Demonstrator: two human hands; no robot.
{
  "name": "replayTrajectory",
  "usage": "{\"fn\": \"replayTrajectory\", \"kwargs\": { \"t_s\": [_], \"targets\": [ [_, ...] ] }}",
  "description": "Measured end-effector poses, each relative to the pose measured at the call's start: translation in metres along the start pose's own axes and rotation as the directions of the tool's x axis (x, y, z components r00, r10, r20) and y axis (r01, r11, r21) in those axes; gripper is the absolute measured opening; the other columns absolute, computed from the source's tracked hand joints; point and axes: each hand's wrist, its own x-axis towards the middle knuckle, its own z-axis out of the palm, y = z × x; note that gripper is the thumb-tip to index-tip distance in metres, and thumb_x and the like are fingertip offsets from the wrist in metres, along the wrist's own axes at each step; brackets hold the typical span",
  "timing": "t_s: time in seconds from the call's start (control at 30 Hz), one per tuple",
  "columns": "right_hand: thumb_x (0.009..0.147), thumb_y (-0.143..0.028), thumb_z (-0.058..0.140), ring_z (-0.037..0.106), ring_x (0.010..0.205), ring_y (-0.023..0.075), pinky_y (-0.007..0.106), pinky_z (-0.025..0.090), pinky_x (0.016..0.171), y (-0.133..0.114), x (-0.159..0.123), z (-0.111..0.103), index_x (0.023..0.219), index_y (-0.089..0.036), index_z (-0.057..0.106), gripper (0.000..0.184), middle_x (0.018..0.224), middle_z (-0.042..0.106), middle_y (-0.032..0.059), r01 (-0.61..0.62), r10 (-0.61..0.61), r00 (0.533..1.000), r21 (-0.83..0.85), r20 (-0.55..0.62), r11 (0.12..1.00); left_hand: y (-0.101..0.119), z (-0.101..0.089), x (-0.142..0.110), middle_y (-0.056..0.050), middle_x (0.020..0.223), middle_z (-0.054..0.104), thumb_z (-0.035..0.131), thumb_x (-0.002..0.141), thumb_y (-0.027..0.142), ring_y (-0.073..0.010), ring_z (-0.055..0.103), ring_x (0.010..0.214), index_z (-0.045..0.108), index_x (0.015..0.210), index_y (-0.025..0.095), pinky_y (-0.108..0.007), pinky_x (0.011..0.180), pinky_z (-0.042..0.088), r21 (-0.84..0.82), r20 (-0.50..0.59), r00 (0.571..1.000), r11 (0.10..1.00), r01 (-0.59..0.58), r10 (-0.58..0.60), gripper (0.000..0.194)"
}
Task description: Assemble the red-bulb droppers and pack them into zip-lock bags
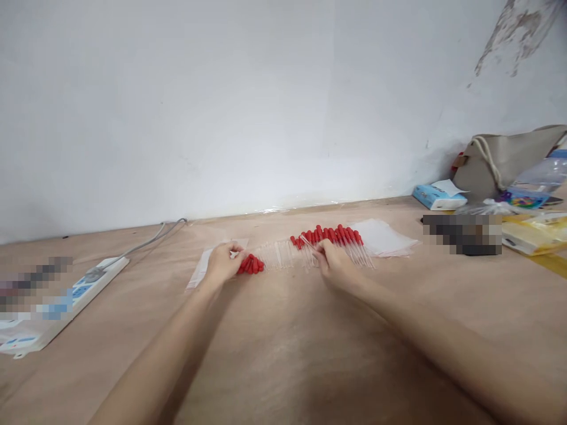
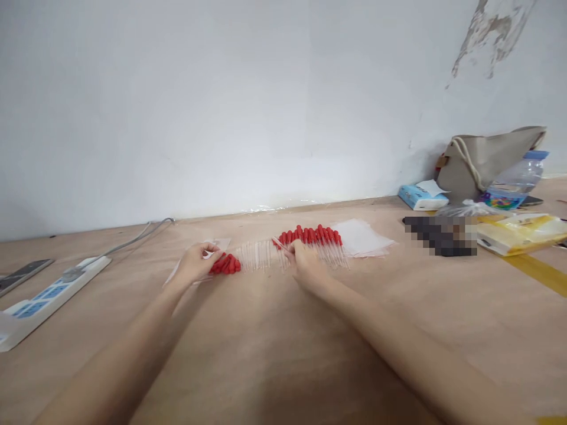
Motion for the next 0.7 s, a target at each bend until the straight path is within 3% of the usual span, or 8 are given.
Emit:
{"fn": "replayTrajectory", "kwargs": {
  "t_s": [0.17,0.27,0.37,0.5,0.6,0.7],
  "targets": [
    [0.086,-0.02,0.039,0.054,0.08,0.0188,0.032,0.038,0.072,0.021,-0.045,-0.009,0.101,-0.017,0.048,0.017,0.09,0.062,0.0077,0.238,-0.241,0.967,-0.039,-0.082,0.97,-0.016,0.003,0.044,-0.004,0.071,0.067,0.06,0.062,0.028,-0.0196,0.061,0.068,0.063,0.072,0.017,-0.024,0.057,0.042,0.075,0.149,0.976,0.986,0.146,-0.156,0.016],
    [0.087,-0.018,0.038,0.055,0.078,0.0177,0.032,0.038,0.072,0.022,-0.057,-0.01,0.11,-0.018,0.045,0.025,0.093,0.062,0.0075,0.271,-0.275,0.956,-0.05,-0.104,0.961,-0.016,0.012,0.055,-0.002,0.047,0.06,0.062,0.057,0.025,-0.0183,0.057,0.047,0.06,0.056,0.017,-0.024,0.045,0.039,0.101,0.254,0.941,0.974,0.202,-0.221,0.009],
    [0.087,-0.016,0.037,0.056,0.073,0.0164,0.032,0.038,0.07,0.022,-0.06,-0.008,0.111,-0.019,0.047,0.026,0.09,0.063,0.0068,0.267,-0.269,0.959,-0.026,-0.086,0.963,-0.014,0.017,0.058,0.0,0.035,0.052,0.063,0.054,0.021,-0.017,0.052,0.037,0.053,0.042,0.018,-0.024,0.039,0.036,0.107,0.295,0.922,0.967,0.23,-0.252,0.015],
    [0.087,-0.017,0.038,0.056,0.077,0.0171,0.032,0.039,0.071,0.023,-0.059,-0.005,0.108,-0.019,0.049,0.025,0.09,0.063,0.007,0.266,-0.266,0.962,-0.003,-0.062,0.964,-0.01,0.015,0.056,-0.001,0.041,0.056,0.061,0.058,0.025,-0.0179,0.056,0.043,0.052,0.047,0.018,-0.024,0.042,0.039,0.036,0.188,0.958,0.976,0.214,-0.217,0.016],
    [0.087,-0.017,0.037,0.055,0.081,0.0172,0.032,0.039,0.072,0.025,-0.058,-0.005,0.107,-0.02,0.051,0.024,0.091,0.062,0.0063,0.247,-0.243,0.968,0.047,-0.069,0.968,-0.006,0.011,0.047,-0.006,0.066,0.065,0.052,0.07,0.031,-0.0209,0.061,0.069,0.057,0.064,0.016,-0.026,0.056,0.045,-0.054,0.009,0.99,0.989,0.14,-0.14,0.017],
    [0.086,-0.017,0.037,0.054,0.081,0.0169,0.031,0.041,0.071,0.026,-0.058,-0.007,0.099,-0.02,0.053,0.02,0.087,0.06,0.0057,0.196,-0.188,0.978,0.101,-0.088,0.975,0.003,0.011,0.019,-0.008,0.097,0.062,0.037,0.082,0.031,-0.0195,0.056,0.095,0.056,0.086,0.016,-0.028,0.073,0.045,-0.132,-0.14,0.989,0.991,0.018,-0.036,0.025]
  ]
}}
